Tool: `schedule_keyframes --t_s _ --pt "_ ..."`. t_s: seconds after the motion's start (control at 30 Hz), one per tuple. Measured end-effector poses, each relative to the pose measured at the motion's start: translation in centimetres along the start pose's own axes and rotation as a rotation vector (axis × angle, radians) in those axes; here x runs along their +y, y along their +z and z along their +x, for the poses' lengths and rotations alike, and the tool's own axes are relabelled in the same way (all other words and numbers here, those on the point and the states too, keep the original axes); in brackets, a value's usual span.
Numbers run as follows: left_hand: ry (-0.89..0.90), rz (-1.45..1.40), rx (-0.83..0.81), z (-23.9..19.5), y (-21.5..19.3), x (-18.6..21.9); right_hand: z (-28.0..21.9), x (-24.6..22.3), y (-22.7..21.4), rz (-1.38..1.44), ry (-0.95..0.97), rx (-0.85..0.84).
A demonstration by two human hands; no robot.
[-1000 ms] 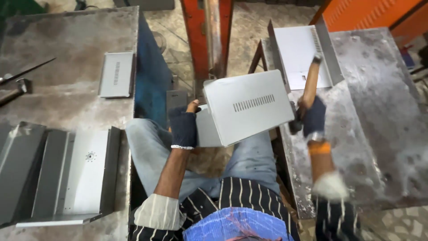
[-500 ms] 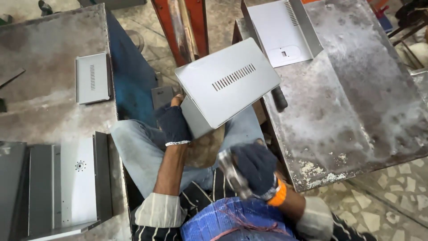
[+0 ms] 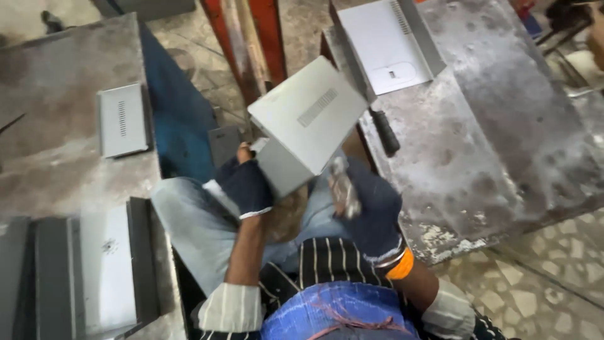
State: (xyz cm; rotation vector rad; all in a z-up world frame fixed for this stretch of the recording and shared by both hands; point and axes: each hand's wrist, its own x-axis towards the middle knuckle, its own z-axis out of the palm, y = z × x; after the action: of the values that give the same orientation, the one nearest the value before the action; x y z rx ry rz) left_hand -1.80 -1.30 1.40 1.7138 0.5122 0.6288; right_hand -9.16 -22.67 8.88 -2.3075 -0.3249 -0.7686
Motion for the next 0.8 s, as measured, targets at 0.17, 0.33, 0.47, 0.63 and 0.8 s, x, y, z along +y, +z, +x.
schedule_keyframes --t_s 0.17,0.33,0.47,0.63,0.8 --pt "0.03 -0.023 0.022 0.4 -1.6 2.4 5.7 20.3 5.6 -0.158 0.378 -0.286" --pt "0.464 0.334 0.067 2.6 -2.8 6.9 14.0 39.0 14.2 -0.081 0.381 -0.411" --pt "0.561 0.522 -0.119 7.3 -3.2 8.9 17.1 33.5 15.2 -0.09 0.576 -0.56" --pt "0.725 0.859 -0.286 13.5 -2.3 11.6 15.4 16.8 13.6 0.803 0.516 -0.488" --pt "0.789 0.854 -0.477 17.6 -1.4 14.4 14.7 4.8 11.3 1.062 0.136 -0.61"
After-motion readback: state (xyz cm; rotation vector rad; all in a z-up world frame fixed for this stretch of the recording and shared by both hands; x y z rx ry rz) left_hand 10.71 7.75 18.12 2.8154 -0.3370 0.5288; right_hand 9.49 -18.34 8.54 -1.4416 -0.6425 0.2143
